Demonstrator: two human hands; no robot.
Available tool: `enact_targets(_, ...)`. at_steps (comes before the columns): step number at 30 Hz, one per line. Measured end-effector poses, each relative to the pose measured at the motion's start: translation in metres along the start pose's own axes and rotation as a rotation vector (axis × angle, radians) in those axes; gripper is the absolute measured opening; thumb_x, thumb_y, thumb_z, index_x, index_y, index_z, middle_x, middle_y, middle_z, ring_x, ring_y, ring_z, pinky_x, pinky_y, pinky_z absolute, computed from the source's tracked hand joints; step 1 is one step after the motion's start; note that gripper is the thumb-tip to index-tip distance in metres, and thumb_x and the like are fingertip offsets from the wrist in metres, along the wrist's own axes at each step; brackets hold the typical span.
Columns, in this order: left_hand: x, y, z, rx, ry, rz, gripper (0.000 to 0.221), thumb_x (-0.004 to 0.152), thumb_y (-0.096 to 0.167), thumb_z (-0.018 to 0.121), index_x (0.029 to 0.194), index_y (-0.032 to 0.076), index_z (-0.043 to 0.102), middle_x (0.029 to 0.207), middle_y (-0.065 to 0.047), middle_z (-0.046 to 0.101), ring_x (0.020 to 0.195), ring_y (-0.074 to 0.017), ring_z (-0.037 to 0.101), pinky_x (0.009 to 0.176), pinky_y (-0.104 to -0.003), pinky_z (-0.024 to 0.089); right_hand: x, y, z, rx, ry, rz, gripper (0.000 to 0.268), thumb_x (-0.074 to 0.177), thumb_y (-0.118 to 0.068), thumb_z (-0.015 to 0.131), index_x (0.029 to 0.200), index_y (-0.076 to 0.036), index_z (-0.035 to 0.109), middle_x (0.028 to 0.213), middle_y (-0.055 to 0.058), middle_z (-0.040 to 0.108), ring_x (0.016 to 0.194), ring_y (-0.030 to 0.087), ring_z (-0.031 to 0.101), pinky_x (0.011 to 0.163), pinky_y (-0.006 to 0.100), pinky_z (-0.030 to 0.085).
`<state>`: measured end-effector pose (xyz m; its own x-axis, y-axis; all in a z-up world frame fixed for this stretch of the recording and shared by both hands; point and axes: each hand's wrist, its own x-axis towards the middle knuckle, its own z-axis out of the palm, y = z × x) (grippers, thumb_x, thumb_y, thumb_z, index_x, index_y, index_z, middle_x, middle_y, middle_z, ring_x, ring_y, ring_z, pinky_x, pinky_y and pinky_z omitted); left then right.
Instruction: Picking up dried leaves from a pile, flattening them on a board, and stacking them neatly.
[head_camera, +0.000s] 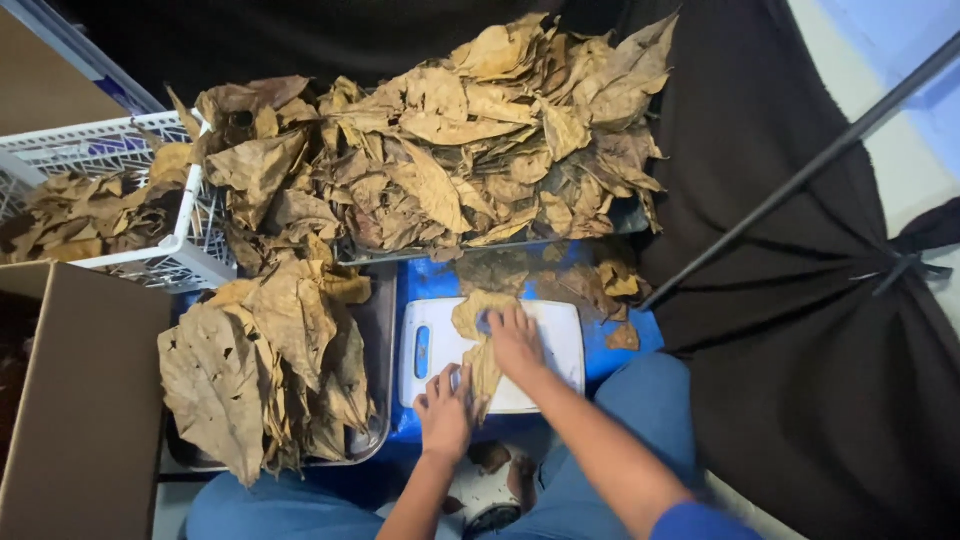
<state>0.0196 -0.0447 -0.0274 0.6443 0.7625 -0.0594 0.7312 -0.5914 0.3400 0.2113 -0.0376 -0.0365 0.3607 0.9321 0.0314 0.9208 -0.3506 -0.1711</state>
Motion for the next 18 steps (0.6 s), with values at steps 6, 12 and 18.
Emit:
enact_targets(6,0.005,-0.001,0.002,0.031,0.031,-0.035,0.069,0.088,0.047,0.068,0.149,0.023,0.047,0.149,-0.005,0.038,0.124,-0.0284,0.040,0.096,-0.051,0.031,0.056,0.007,-0.013,-0.055,-0.018,-0.089,0.029,0.090,-0.012,0.055,0.118,-0.013,0.056,0.117,0.016,0.052,0.104,0.036,0.050,0.088,0.046,0.041)
enact_targets(12,-0.002,-0.004,-0.016,-0.024,-0.052,0.026,0.070,0.094,0.049,0.061,0.155,0.021,0.040,0.151,-0.007,0.033,0.128,-0.0308,0.035,0.101,-0.052,0.027,0.077,0.025,-0.004,0.082,0.072,0.173,0.040,0.088,-0.004,0.055,0.129,-0.004,0.052,0.126,0.025,0.051,0.113,0.042,0.048,0.098,0.054,0.041)
enact_targets(18,0.001,-0.007,-0.026,-0.095,-0.159,0.029,0.073,0.093,0.047,0.063,0.158,0.026,0.037,0.156,-0.008,0.029,0.132,-0.0312,0.033,0.101,-0.051,0.029,0.009,-0.002,-0.011,0.428,0.339,0.110,0.033,0.091,-0.002,0.054,0.124,0.000,0.053,0.120,0.022,0.055,0.107,0.038,0.055,0.094,0.051,0.048)
